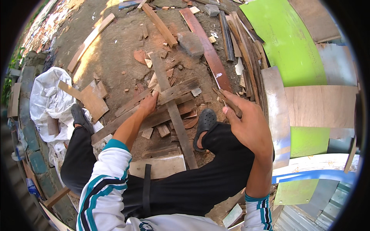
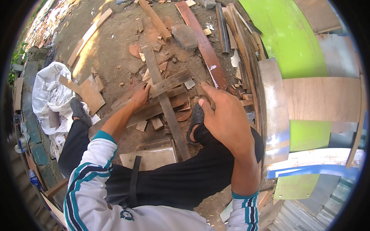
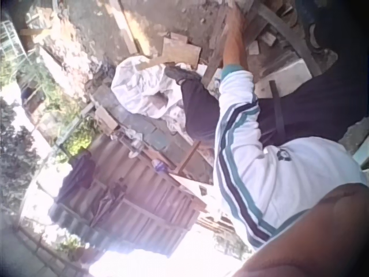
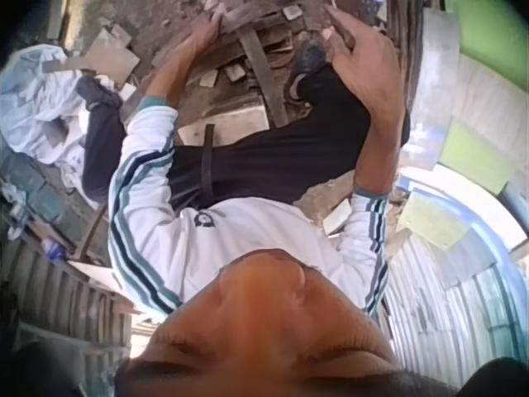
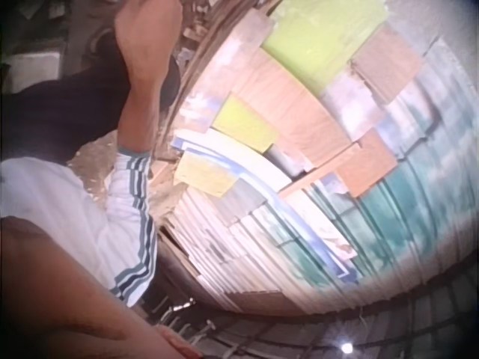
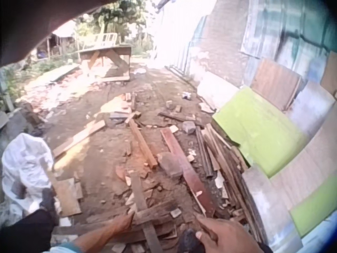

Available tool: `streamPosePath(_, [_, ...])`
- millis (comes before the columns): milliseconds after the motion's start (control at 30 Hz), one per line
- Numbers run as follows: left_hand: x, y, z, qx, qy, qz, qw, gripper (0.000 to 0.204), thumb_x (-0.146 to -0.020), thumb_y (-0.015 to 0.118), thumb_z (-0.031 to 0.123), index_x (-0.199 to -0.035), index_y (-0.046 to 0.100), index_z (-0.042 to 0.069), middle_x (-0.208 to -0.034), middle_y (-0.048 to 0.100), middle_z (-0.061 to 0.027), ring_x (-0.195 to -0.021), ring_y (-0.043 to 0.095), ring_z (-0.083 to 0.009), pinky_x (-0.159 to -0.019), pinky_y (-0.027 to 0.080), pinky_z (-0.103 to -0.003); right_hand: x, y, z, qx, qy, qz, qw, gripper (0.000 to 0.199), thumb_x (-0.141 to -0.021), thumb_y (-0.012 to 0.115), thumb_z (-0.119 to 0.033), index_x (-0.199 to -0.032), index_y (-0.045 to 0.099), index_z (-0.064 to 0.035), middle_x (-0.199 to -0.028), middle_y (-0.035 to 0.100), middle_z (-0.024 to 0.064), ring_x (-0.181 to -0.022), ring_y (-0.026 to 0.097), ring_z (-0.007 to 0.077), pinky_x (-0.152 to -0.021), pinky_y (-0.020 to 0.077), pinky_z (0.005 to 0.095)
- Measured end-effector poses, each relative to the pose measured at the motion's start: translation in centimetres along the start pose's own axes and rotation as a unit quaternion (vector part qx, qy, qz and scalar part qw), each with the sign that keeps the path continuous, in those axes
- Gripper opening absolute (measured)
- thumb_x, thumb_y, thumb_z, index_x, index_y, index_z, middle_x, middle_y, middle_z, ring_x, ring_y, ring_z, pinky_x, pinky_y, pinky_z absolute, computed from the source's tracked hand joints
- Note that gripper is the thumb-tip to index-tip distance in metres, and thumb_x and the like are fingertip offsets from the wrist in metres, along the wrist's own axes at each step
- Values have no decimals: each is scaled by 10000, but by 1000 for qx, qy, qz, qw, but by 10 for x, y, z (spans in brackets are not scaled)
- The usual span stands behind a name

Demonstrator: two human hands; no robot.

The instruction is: The person sits on the ground and uses a hammer to repeatedly strike a wooden plank, breaking it into smaller pieces. The person then picks up a long curved piece of wood and examines it.

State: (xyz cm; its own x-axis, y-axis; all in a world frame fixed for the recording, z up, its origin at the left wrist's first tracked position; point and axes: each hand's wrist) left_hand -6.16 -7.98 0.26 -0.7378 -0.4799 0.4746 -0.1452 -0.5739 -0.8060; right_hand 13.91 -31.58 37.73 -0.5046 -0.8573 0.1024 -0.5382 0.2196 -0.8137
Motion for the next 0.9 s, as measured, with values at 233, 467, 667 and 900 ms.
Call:
streamPosePath(233, [22,1,19,-28,-141,-17,989,1056,-795,806,335,-1590,113,282,-1546,344,-153,-1436,332,-390,-1099,303,-678,-7,-10,-28,14,-2,15,1000,379,-916,646,-125,-1268,624,16,-1139,654,287,-1075,637,433,-930,488,425])
streamPosePath(467, [54,-13,4,7,-100,-70,992,1222,-743,844,442,-1606,17,185,-1642,168,-176,-1503,165,-426,-1191,258,-566,-17,-21,-47,-12,-22,8,1000,369,-918,648,-154,-1253,644,0,-1126,658,293,-1071,634,443,-948,487,446])
streamPosePath(667, [59,-9,2,26,-100,-54,993,1238,-716,853,465,-1602,47,149,-1628,172,-217,-1485,188,-454,-1198,266,-526,1,-7,-32,-17,-52,48,997,330,-907,648,-157,-1191,666,11,-1034,685,271,-1020,645,440,-909,492,485])
streamPosePath(900, [69,-15,12,-19,-76,-51,996,1192,-726,838,494,-1592,98,142,-1581,278,-195,-1434,310,-430,-1145,318,-576,24,-13,-29,-13,17,44,999,385,-912,654,-136,-1280,637,-26,-1190,657,257,-1131,618,422,-974,477,420])
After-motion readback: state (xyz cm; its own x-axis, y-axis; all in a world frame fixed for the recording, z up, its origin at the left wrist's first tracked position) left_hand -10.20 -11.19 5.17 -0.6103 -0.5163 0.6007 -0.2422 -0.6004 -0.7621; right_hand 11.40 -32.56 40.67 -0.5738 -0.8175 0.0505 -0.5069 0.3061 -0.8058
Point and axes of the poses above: each hand's wrist, its own x-axis away from the middle knuckle, its own y-axis out of the palm, z = x × y
